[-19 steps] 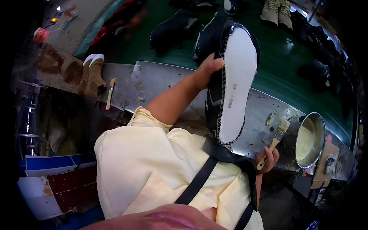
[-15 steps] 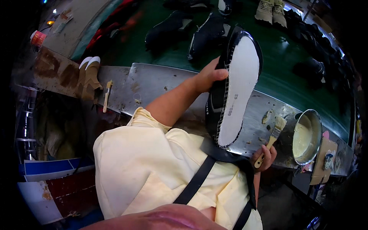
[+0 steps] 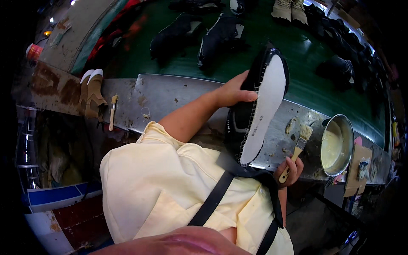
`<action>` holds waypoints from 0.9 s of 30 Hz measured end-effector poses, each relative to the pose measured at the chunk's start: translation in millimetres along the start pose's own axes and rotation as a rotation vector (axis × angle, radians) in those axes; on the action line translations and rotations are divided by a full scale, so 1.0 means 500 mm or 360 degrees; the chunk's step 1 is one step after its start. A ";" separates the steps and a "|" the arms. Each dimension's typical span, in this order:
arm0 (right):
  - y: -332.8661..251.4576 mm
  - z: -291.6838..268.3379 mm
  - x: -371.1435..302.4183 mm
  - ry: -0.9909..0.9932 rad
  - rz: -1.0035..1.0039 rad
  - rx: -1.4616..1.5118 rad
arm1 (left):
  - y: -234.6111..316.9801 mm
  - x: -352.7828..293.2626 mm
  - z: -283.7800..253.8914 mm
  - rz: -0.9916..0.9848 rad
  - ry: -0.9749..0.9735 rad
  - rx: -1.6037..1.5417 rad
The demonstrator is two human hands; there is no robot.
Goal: The person applies glue to the inner surface of shoe soles using a brush and then places the components onto a moving conveyor belt.
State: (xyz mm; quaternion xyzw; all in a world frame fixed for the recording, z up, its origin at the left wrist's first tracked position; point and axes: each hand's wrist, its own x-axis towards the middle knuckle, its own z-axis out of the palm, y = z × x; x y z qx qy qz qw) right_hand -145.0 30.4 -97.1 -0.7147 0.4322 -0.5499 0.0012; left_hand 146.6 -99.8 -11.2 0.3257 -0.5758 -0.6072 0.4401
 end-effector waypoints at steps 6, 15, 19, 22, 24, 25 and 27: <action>-0.031 0.013 0.038 0.0188 0.0131 0.0215 | 0.003 0.028 0.054 -0.0036 -0.0150 0.0534; -0.074 0.080 0.387 0.0182 -0.0048 0.0597 | 0.043 0.019 0.075 0.0018 -0.0450 0.0471; -0.062 0.106 0.437 -0.0204 0.0412 0.1096 | 0.047 0.013 0.083 0.0198 -0.0562 0.0526; -0.072 0.112 0.427 -0.0214 0.0425 0.1078 | 0.046 0.011 0.060 0.0214 -0.0515 0.0426; -0.076 0.112 0.418 -0.0117 0.0422 0.1023 | 0.052 0.019 0.021 0.0385 -0.0220 0.0261; -0.076 0.105 0.411 -0.0079 0.0442 0.0991 | 0.041 0.049 -0.026 0.0498 0.0161 -0.0014; -0.070 0.089 0.400 0.0000 0.0480 0.0924 | 0.073 0.080 -0.141 0.0381 0.0934 -0.0391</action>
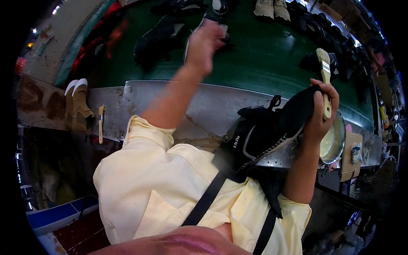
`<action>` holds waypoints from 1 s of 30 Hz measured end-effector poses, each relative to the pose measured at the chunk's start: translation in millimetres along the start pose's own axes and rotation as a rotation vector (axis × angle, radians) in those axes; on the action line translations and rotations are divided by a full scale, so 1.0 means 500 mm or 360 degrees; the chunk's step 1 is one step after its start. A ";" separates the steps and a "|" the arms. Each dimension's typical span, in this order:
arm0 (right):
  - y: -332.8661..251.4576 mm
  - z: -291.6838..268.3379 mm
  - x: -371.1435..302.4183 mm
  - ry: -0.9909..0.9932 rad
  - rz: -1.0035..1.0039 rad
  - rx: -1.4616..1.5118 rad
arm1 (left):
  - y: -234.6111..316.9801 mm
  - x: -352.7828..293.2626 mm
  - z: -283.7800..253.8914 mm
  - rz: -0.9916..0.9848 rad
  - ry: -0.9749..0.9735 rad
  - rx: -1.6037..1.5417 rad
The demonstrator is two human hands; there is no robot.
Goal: The person applies glue to the inner surface of shoe soles using a brush and then places the components onto a moving conveyor belt.
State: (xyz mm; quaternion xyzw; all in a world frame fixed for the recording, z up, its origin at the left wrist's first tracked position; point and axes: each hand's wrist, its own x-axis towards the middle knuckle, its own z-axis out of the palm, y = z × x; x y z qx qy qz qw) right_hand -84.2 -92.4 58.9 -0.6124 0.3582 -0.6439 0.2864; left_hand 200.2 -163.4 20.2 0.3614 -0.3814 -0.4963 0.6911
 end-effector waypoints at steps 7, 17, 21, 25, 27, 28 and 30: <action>-0.025 0.021 -0.005 0.0066 0.0000 -0.0144 | -0.003 0.236 -0.441 -0.0317 0.1834 -0.0773; -0.019 0.018 -0.007 0.0126 0.0069 -0.0233 | 0.050 0.276 -0.390 -0.0558 0.2418 -0.0590; -0.014 0.022 -0.008 0.0143 0.0102 -0.0183 | 0.030 0.273 -0.407 -0.0590 0.2430 -0.0400; -0.005 0.019 -0.008 0.0152 0.0100 -0.0205 | 0.022 0.264 -0.424 -0.0603 0.2442 -0.0206; 0.000 0.013 -0.008 0.0149 0.0075 -0.0215 | 0.027 0.266 -0.426 -0.0601 0.2433 -0.0119; 0.002 0.015 -0.007 0.0155 0.0089 -0.0187 | 0.036 0.261 -0.425 -0.0531 0.2370 -0.0047; 0.001 0.018 -0.006 0.0167 0.0117 -0.0139 | 0.030 0.280 -0.475 -0.0370 0.2095 -0.0081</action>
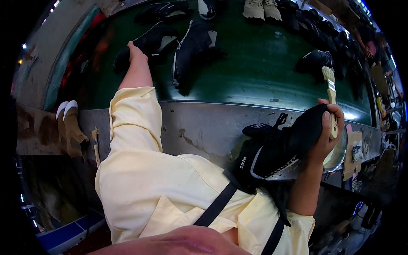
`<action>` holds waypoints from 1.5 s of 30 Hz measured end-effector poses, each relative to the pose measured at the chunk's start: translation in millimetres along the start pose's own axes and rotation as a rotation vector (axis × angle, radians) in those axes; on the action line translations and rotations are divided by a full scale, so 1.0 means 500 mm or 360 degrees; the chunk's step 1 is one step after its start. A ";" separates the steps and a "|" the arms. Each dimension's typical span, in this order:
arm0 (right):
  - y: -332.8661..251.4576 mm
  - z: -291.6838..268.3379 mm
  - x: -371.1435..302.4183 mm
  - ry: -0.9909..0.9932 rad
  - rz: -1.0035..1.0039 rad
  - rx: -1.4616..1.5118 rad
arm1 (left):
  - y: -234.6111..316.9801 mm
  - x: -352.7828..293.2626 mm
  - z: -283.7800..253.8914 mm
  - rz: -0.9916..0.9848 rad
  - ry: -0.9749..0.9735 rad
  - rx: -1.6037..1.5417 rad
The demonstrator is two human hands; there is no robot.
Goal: The person applies glue to the inner surface of shoe soles using a brush and then places the components onto a moving conveyor belt.
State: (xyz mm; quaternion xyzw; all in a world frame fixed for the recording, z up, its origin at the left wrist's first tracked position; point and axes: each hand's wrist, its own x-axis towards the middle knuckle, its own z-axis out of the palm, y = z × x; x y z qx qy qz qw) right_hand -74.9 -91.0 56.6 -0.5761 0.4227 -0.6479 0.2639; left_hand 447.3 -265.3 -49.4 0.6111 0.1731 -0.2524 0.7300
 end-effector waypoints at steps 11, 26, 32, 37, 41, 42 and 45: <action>0.021 -0.018 0.005 0.0035 0.0067 -0.0122 | 0.014 0.177 0.074 0.0081 -0.0631 0.0358; 0.000 -0.007 -0.003 0.0080 0.0088 -0.0022 | 0.057 0.081 0.071 0.0746 0.0399 0.1271; -0.009 -0.013 -0.018 0.0150 0.0012 -0.0036 | 0.045 -0.240 0.046 0.1466 -0.1748 0.0377; -0.035 -0.025 -0.036 0.0212 -0.0071 -0.0079 | -0.123 -0.598 -0.211 0.0953 -0.3174 0.1242; -0.053 -0.030 -0.044 0.0213 -0.0218 -0.0372 | -0.201 -0.713 -0.311 0.0873 -0.3522 0.1372; -0.053 -0.038 -0.044 0.0164 -0.0287 -0.0391 | -0.190 -0.736 -0.314 0.0948 -0.3528 0.1519; -0.081 -0.022 -0.054 0.0140 -0.0385 -0.0406 | -0.169 -0.770 -0.299 0.0822 -0.3784 0.1706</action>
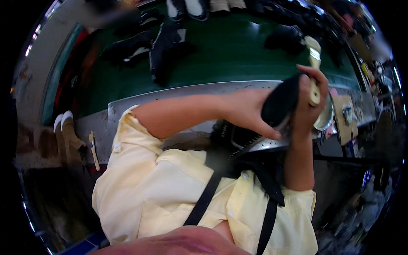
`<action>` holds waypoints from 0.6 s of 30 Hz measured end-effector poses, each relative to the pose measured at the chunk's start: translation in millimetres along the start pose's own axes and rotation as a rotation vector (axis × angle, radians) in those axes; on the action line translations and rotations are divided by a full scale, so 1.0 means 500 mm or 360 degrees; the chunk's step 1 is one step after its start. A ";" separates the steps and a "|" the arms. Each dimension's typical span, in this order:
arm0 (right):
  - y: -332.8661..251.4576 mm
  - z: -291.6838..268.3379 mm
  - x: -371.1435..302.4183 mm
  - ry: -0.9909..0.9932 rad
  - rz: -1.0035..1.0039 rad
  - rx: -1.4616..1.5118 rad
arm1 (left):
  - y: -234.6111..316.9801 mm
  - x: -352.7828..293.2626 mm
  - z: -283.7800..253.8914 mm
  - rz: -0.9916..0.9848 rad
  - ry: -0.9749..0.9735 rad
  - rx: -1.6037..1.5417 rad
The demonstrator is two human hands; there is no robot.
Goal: The person applies glue to the inner surface of shoe soles using a brush and then places the components onto a moving conveyor belt.
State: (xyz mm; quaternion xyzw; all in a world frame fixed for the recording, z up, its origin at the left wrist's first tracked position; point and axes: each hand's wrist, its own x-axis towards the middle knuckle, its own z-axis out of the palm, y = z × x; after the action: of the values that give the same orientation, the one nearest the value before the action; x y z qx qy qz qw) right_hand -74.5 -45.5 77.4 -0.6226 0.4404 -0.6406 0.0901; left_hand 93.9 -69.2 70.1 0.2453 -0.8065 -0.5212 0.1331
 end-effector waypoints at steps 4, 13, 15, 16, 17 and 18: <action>-0.014 0.000 0.002 -0.0023 -0.0099 0.0168 | -0.011 0.023 -0.033 0.0137 -0.0367 -0.0210; 0.018 -0.144 0.000 0.0209 -0.0288 -0.0121 | -0.034 0.012 0.022 0.0251 0.0102 -0.0355; -0.009 -0.200 -0.011 0.0453 0.0110 -0.0014 | -0.067 -0.015 0.008 0.0146 0.0197 -0.0463; -0.006 -0.235 -0.011 0.0372 0.0146 -0.0086 | -0.085 -0.034 -0.004 0.0145 0.0325 -0.0430; 0.003 -0.271 -0.016 0.0290 0.0196 -0.0164 | -0.098 -0.045 -0.007 0.0137 0.0444 -0.0405; 0.011 -0.294 -0.018 0.0223 0.0269 -0.0190 | -0.094 -0.050 -0.007 0.0153 0.0507 -0.0596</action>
State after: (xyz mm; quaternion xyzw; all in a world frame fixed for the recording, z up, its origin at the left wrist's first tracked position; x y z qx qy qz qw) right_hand -203.9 23.4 91.3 -0.5412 0.5337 -0.6454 0.0756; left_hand 128.9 -74.3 29.8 0.2567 -0.6754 -0.6095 0.3262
